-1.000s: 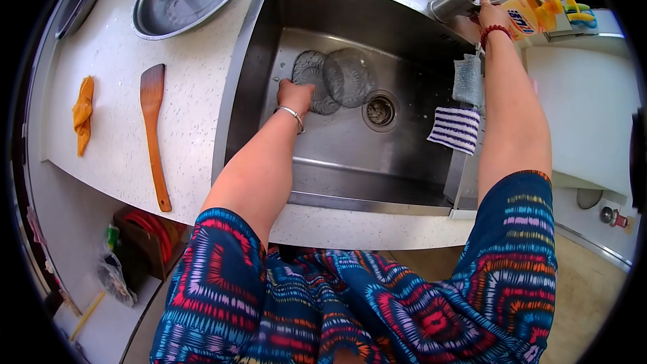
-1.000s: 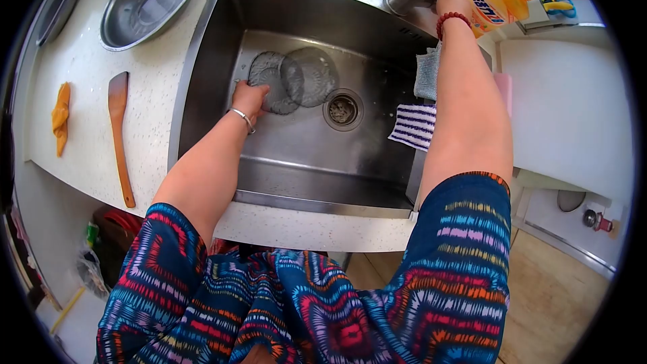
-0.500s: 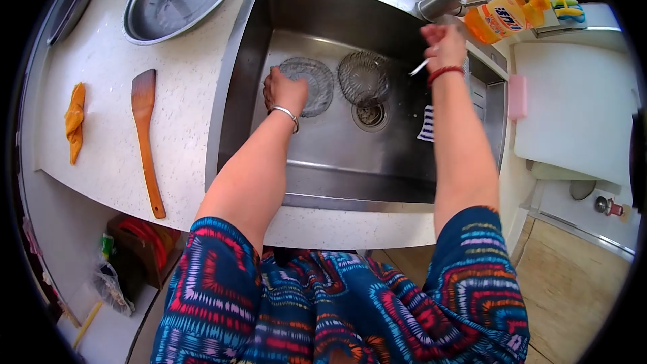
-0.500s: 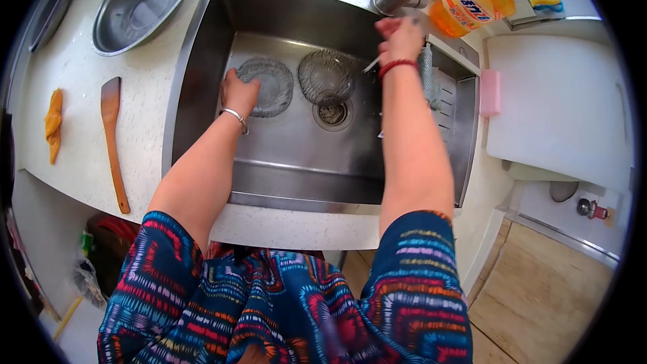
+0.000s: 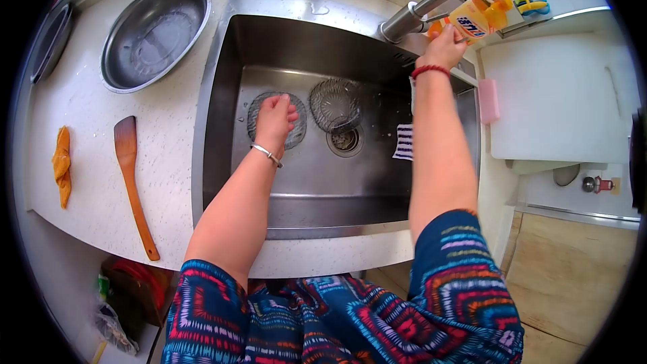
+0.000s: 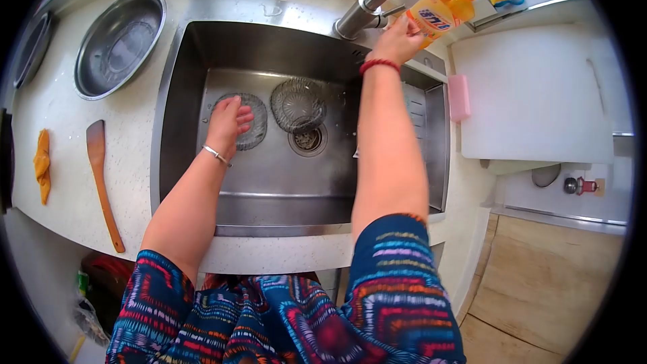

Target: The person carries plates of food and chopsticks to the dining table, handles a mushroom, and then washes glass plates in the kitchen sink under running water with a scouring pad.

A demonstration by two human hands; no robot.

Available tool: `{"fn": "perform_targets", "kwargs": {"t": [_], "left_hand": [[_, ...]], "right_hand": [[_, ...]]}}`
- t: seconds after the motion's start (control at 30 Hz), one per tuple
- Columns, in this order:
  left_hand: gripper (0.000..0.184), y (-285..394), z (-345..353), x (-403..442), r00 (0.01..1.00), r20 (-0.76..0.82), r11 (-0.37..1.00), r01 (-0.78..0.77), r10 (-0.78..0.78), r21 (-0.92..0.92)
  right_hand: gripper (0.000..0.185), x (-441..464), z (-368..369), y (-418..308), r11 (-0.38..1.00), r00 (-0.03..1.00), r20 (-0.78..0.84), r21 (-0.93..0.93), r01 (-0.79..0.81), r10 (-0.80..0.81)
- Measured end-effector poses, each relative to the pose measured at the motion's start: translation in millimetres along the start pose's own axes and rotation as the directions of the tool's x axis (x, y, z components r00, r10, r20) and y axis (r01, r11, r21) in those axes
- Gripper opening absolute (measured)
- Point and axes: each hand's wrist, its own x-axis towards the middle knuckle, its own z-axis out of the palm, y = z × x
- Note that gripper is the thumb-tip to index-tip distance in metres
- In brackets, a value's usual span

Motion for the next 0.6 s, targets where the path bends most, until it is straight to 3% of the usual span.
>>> {"fn": "perform_targets", "kwargs": {"t": [0.07, 0.1, 0.13, 0.17, 0.23, 0.27, 0.33, 0.37, 0.43, 0.57, 0.6], "left_hand": [[0.037, 1.0, -2.8, -2.5, 1.0, 0.014, 1.0, -0.001, 0.002, -0.023], [0.037, 1.4, -3.6, -4.2, 0.999, 0.032, 0.999, -0.007, 0.009, -0.044], [0.037, 3.9, -2.8, -5.4, 1.0, 0.028, 0.999, -0.003, 0.004, -0.047], [0.037, 8.4, -0.1, -5.4, 0.999, 0.031, 0.991, -0.02, 0.024, -0.129], [0.037, 12.8, 0.5, -5.9, 0.999, 0.021, 0.978, -0.029, 0.034, -0.207], [0.036, 14.1, -0.4, -6.2, 0.999, 0.022, 0.966, -0.043, 0.05, -0.257], [0.035, 14.3, -2.9, -7.2, 0.998, 0.014, 0.951, -0.051, 0.058, -0.304], [0.034, 14.3, -3.0, -6.6, 0.998, 0.01, 0.943, -0.048, 0.054, -0.328], [0.033, 14.0, -4.6, -5.0, 0.999, 0.003, 0.935, -0.042, 0.046, -0.352], [0.03, 14.6, -8.9, -5.2, 0.999, -0.028, 0.924, -0.047, 0.039, -0.38], [0.029, 14.3, -9.8, -5.7, 0.998, -0.039, 0.922, -0.052, 0.04, -0.385]], "right_hand": [[0.025, 29.8, 3.9, 7.1, 0.993, 0.999, 0.011, -0.11, 0.039, -0.038], [0.03, 46.3, 6.7, 11.0, 0.906, 0.977, 0.213, -0.413, 0.087, 0.004], [0.036, 57.3, 9.0, 14.4, 0.73, 0.917, 0.385, -0.657, 0.191, 0.107], [0.036, 64.3, 11.8, 15.1, 0.727, 0.915, 0.388, -0.659, 0.191, 0.111], [0.041, 67.4, 18.3, 11.3, 0.594, 0.941, 0.284, -0.795, 0.123, 0.185], [0.041, 62.0, 18.6, 6.0, 0.591, 0.938, 0.287, -0.797, 0.121, 0.195], [0.043, 49.2, 16.1, -4.5, 0.395, 0.927, 0.372, -0.859, 0.326, 0.044], [0.043, 52.3, 15.1, -2.8, 0.394, 0.926, 0.374, -0.859, 0.326, 0.049], [0.047, 63.5, 12.4, 0.5, 0.231, 0.872, 0.489, -0.852, 0.469, 0.033], [0.05, 68.1, 11.3, 3.3, 0.172, 0.852, 0.519, -0.847, 0.503, 0.061], [0.052, 79.0, 11.3, 15.6, 0.071, 0.792, 0.609, -0.792, 0.606, 0.039]]}}
